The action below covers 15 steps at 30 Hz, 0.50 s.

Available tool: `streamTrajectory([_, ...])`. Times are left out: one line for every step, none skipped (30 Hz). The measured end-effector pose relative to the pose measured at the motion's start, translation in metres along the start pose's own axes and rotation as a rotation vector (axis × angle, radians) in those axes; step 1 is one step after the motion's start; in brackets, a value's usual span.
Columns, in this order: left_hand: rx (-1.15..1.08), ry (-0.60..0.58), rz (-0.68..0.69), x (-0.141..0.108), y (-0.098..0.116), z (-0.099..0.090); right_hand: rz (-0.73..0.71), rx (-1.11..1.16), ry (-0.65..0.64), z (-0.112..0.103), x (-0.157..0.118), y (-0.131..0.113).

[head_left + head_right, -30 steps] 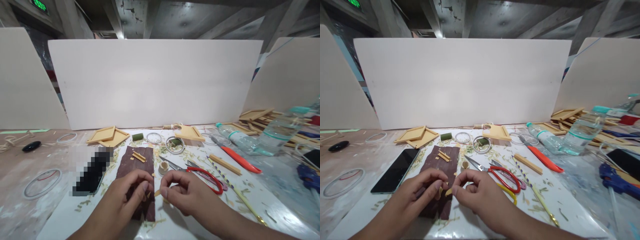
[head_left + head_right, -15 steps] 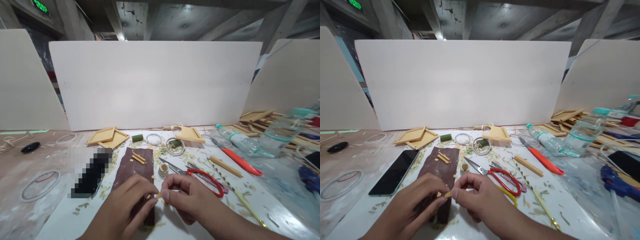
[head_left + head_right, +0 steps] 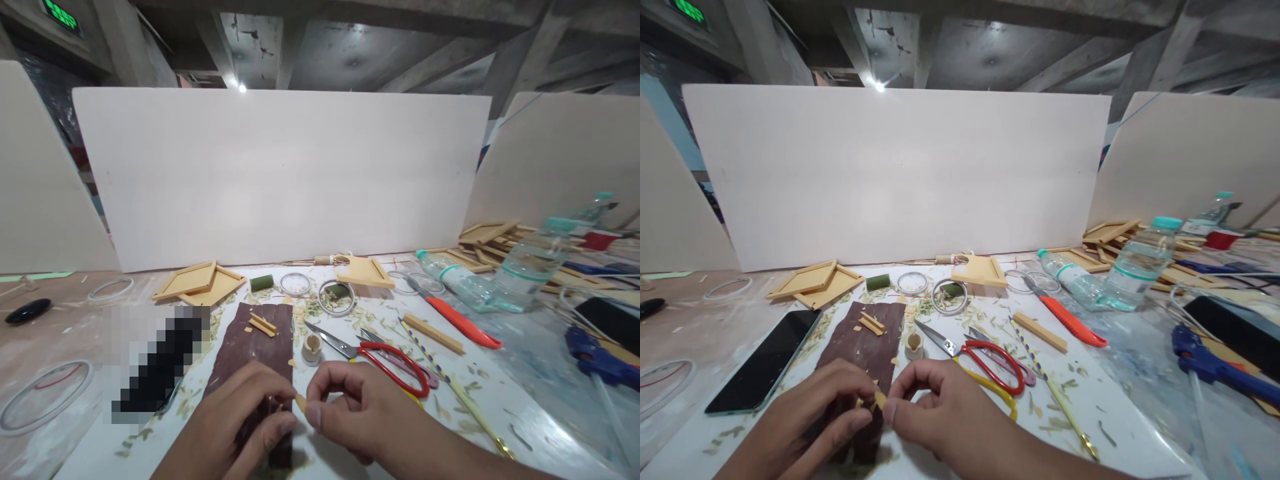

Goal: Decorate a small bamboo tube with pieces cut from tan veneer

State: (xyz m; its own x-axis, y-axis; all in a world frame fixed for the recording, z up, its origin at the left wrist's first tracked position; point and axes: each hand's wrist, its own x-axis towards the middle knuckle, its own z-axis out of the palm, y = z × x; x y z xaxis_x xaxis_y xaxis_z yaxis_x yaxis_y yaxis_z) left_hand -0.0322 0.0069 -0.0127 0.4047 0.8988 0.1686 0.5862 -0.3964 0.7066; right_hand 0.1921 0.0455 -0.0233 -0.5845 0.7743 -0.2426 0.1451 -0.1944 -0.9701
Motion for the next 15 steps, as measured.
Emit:
streamTrajectory([0.006,-0.004,0.009,-0.0002,-0.0003,0.0001,-0.006,-0.024,0.003,0.0002,0.0001,0.0006])
streamTrajectory([0.016,-0.010,0.025,-0.0003,-0.0006,0.0002,-0.009,-0.051,0.006,0.0007,0.0003,0.0013])
streamTrajectory([0.023,-0.015,0.040,-0.0004,-0.0009,0.0005,-0.013,-0.075,0.010,0.0013,0.0006,0.0021])
streamTrajectory([0.027,-0.023,0.053,-0.0004,-0.0011,0.0009,-0.014,-0.092,0.009,0.0021,0.0010,0.0029])
streamTrajectory([0.027,-0.023,0.060,-0.0004,-0.0010,0.0014,-0.016,-0.108,0.008,0.0029,0.0013,0.0034])
streamTrajectory([0.023,-0.016,0.062,-0.0005,-0.0007,0.0020,-0.017,-0.121,0.010,0.0037,0.0017,0.0038])
streamTrajectory([0.015,-0.005,0.060,-0.0005,-0.0002,0.0028,-0.023,-0.141,0.018,0.0044,0.0019,0.0038])
streamTrajectory([0.006,0.009,0.056,-0.0005,0.0004,0.0037,-0.030,-0.168,0.028,0.0051,0.0019,0.0035])
streamTrajectory([-0.004,0.018,0.046,-0.0005,0.0010,0.0047,-0.041,-0.203,0.037,0.0056,0.0019,0.0029])
streamTrajectory([-0.015,0.028,0.030,-0.0005,0.0016,0.0057,-0.060,-0.249,0.048,0.0060,0.0017,0.0022])
streamTrajectory([-0.028,0.030,0.011,-0.0005,0.0021,0.0067,-0.090,-0.301,0.058,0.0063,0.0014,0.0014])
streamTrajectory([-0.040,0.025,-0.010,-0.0004,0.0025,0.0077,-0.130,-0.356,0.070,0.0065,0.0011,0.0008])
streamTrajectory([-0.052,0.021,-0.031,-0.0003,0.0028,0.0085,-0.180,-0.413,0.084,0.0067,0.0007,0.0004])
streamTrajectory([-0.066,0.020,-0.046,-0.0002,0.0029,0.0093,-0.235,-0.465,0.099,0.0068,0.0005,0.0002])
streamTrajectory([-0.082,0.023,-0.055,-0.0002,0.0030,0.0100,-0.289,-0.510,0.116,0.0070,0.0003,0.0004])
